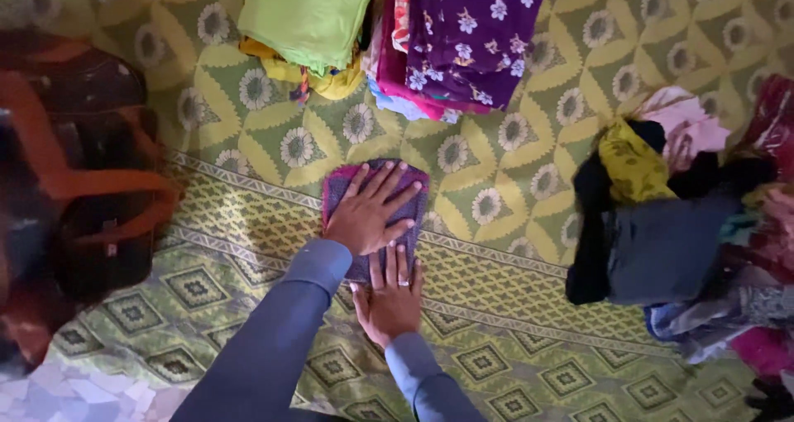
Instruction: The person folds several garments one by one on a patterned bedsheet. They smooth and fold a lime green top, a purple patterned cloth, dark gray pants, a blue patterned cloth, and a white cloth with blue floral print, stacking each folded item on the left side of the bed.
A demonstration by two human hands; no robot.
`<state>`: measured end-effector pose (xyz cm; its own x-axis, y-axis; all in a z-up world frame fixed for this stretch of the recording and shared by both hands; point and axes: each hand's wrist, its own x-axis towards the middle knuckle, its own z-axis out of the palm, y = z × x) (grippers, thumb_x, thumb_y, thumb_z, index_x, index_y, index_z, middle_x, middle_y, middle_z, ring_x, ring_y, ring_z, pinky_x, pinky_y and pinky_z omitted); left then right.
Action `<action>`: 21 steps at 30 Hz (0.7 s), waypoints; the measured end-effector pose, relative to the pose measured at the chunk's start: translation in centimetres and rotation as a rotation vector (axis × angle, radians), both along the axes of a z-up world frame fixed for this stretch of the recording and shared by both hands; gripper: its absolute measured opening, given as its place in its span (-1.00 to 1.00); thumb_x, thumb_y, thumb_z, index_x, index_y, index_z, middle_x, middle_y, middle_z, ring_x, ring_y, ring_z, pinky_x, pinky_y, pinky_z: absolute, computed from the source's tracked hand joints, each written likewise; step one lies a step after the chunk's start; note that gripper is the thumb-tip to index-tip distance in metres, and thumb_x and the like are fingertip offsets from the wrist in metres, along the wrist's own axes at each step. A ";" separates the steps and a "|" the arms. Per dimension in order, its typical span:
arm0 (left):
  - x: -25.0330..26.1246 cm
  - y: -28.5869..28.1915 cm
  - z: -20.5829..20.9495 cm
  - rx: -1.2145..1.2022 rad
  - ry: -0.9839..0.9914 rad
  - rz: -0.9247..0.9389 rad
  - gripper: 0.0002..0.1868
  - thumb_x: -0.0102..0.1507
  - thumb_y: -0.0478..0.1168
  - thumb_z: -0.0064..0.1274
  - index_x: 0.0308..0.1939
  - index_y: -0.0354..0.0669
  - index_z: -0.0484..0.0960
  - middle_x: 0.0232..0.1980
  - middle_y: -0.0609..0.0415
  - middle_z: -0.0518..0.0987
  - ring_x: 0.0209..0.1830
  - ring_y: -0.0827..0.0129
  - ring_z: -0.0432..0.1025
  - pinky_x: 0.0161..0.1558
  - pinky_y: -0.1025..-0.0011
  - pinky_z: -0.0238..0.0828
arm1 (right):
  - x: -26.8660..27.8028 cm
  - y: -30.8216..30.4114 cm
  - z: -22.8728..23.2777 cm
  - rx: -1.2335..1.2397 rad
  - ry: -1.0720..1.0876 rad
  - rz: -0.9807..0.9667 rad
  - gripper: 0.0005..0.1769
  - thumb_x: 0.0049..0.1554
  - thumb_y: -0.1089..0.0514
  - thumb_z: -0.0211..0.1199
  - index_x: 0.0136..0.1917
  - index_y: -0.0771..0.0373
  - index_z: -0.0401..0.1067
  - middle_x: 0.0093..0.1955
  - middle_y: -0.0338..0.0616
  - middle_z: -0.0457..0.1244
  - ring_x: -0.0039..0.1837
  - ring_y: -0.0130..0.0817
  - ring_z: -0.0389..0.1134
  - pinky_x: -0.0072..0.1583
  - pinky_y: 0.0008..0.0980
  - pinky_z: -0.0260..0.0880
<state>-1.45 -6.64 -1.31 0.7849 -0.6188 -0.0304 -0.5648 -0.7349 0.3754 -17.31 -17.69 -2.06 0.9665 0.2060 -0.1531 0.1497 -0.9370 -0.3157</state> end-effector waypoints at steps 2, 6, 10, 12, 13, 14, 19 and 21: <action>-0.4 -0.1 1.0 0.017 -0.016 -0.005 -0.26 0.36 0.27 -0.22 0.59 0.19 0.14 0.68 -0.06 -0.06 0.67 0.09 -0.20 0.55 -0.08 -0.45 | 0.3 -0.3 1.7 0.025 -0.037 -0.010 -0.17 0.24 -0.27 0.05 0.59 0.18 -0.01 0.64 0.23 -0.13 0.66 0.15 -0.22 0.52 0.34 -0.29; -2.8 0.1 3.3 -0.117 -0.078 0.320 -0.27 0.34 0.19 -0.05 0.52 0.01 0.22 0.56 -0.22 0.18 0.48 -0.04 0.14 0.41 -0.08 -0.04 | -0.2 -3.0 3.4 0.233 -0.003 0.063 -0.11 0.21 -0.18 0.17 0.59 0.35 -0.01 0.61 0.33 -0.12 0.61 0.24 -0.12 0.49 0.29 -0.16; -10.1 1.1 2.3 -0.162 -0.108 0.988 -0.28 0.28 0.06 0.22 0.42 -0.24 0.42 0.21 -0.31 0.50 0.22 -0.17 0.40 0.24 0.00 0.37 | -2.5 -7.9 5.8 0.295 -0.097 0.100 -0.29 0.14 -0.02 0.26 0.42 0.38 0.16 0.51 0.34 0.01 0.49 0.34 0.08 0.43 0.20 0.09; -12.6 1.5 0.5 -0.263 0.018 1.068 -0.25 0.23 0.09 0.24 0.36 -0.27 0.42 0.15 -0.29 0.53 0.16 -0.11 0.42 0.18 0.03 0.37 | -4.3 -10.0 5.8 0.317 -0.046 0.060 -0.36 0.16 0.01 0.27 0.39 0.35 0.21 0.47 0.29 0.08 0.46 0.28 0.14 0.41 0.14 0.16; -13.7 1.6 -0.5 -0.371 0.143 1.142 -0.22 0.17 0.12 0.26 0.29 -0.31 0.43 0.09 -0.28 0.55 0.10 -0.05 0.44 0.13 0.06 0.38 | -4.9 -11.1 5.9 0.337 0.001 0.021 -0.43 0.17 0.03 0.27 0.36 0.32 0.25 0.44 0.24 0.14 0.44 0.22 0.20 0.39 0.07 0.23; -13.6 1.8 -0.7 -0.372 0.143 1.144 -0.22 0.17 0.12 0.26 0.29 -0.31 0.43 0.09 -0.28 0.55 0.10 -0.05 0.44 0.13 0.06 0.38 | -5.1 -11.9 6.0 0.336 0.001 0.023 -0.43 0.17 0.03 0.27 0.36 0.32 0.25 0.44 0.24 0.14 0.44 0.22 0.20 0.39 0.07 0.23; -11.2 2.4 3.5 -0.692 0.850 1.404 -0.40 0.19 0.06 0.26 0.20 -0.22 0.61 0.09 -0.03 0.66 0.13 0.17 0.53 0.22 0.25 0.33 | -3.6 -12.6 7.4 0.660 0.296 -0.426 -0.42 0.13 0.01 0.28 0.34 0.32 0.34 0.31 0.14 0.31 0.34 -0.02 0.40 0.34 -0.07 0.42; -10.7 2.7 3.9 -0.848 0.903 1.394 -0.40 0.21 0.05 0.23 0.19 -0.30 0.58 0.08 -0.10 0.68 0.11 0.15 0.57 0.18 0.28 0.42 | -1.8 -11.5 6.5 0.663 0.259 -0.363 -0.40 0.19 0.01 0.26 0.39 0.36 0.29 0.35 0.20 0.27 0.36 0.02 0.36 0.35 -0.04 0.38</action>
<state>-12.17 -3.97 2.55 0.5997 0.3037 -0.7403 0.7566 0.0860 0.6482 -19.07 -29.17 4.43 0.9413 0.0124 -0.3374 -0.2826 -0.5179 -0.8074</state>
